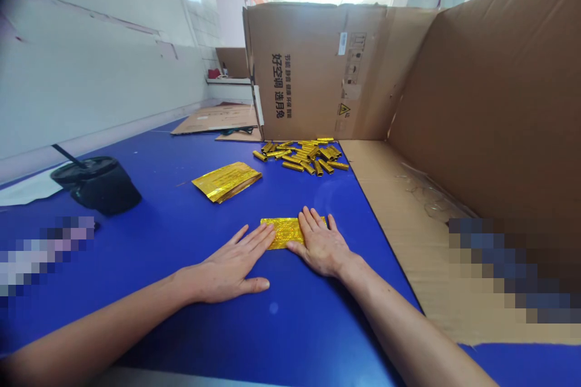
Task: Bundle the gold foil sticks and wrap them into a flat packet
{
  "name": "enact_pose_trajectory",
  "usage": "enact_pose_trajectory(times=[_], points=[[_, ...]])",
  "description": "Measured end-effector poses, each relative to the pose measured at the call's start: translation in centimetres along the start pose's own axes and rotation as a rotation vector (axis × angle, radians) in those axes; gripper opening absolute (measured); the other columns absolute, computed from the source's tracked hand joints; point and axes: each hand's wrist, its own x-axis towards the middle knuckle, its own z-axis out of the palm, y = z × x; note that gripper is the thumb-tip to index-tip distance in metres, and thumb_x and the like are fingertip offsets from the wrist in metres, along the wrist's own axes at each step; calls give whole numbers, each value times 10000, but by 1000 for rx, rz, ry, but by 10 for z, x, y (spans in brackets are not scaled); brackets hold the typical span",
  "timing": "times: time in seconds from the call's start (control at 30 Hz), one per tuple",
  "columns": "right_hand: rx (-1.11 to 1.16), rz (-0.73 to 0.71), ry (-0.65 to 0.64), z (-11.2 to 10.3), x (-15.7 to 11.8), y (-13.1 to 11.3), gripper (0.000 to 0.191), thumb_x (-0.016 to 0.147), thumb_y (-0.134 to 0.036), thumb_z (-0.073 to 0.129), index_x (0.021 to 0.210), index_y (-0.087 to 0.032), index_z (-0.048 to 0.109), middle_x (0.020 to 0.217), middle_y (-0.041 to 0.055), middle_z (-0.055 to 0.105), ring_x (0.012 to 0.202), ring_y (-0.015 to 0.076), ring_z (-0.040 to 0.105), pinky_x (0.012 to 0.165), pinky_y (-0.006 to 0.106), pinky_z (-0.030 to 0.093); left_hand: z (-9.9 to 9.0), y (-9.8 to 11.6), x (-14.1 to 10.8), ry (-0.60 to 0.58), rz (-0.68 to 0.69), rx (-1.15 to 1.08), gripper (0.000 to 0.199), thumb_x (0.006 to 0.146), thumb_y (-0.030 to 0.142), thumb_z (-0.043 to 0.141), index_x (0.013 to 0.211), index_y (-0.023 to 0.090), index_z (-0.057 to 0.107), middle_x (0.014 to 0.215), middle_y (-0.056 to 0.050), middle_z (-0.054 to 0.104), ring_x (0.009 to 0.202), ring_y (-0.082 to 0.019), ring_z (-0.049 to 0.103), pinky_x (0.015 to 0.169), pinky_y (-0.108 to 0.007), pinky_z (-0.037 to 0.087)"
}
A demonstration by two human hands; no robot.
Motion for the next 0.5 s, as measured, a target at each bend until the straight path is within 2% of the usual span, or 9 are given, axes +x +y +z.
enact_pose_trajectory(times=[0.13, 0.2, 0.33, 0.4, 0.5], points=[[-12, -3, -5, 1, 0, 0, 777, 799, -625, 141, 1372, -101, 155, 1439, 107, 107, 1316, 234, 51, 1035, 500, 50, -8, 9, 3, -37, -59, -40, 859, 758, 683, 219, 1372, 98, 82, 1425, -139, 73, 1311, -246, 27, 1037, -476, 30], [-19, -6, -2, 1, 1, 0, 741, 813, -591, 155, 1374, -107, 150, 1440, 108, 103, 1316, 233, 47, 1033, 502, 53, -14, 21, 14, 7, -100, -71, 880, 749, 698, 202, 1372, 90, 75, 1423, -149, 76, 1309, -258, 25, 1035, -483, 41], [-69, -1, -64, 2, 3, 0, 661, 823, -487, 270, 1379, -152, 143, 1438, 102, 90, 1311, 263, 55, 1016, 532, 63, -18, 51, 48, 164, 28, -124, 928, 726, 715, 254, 1374, 101, -2, 1433, -116, -31, 1306, -253, -52, 1049, -448, 33], [-108, 5, -106, 2, 4, 0, 668, 808, -433, 341, 1378, -149, 139, 1437, 100, 57, 1310, 270, 47, 1015, 534, 59, -14, 58, 62, 168, 61, -184, 911, 734, 712, 233, 1375, 112, -8, 1434, -112, -44, 1304, -259, -59, 1046, -452, 54], [-110, -1, -102, 2, 3, 1, 678, 807, -439, 341, 1375, -125, 145, 1437, 105, 30, 1311, 258, 28, 1021, 518, 59, -6, 53, 68, 135, 108, -230, 886, 752, 693, 232, 1374, 119, -29, 1429, -110, -84, 1302, -258, -73, 1045, -446, 73]])
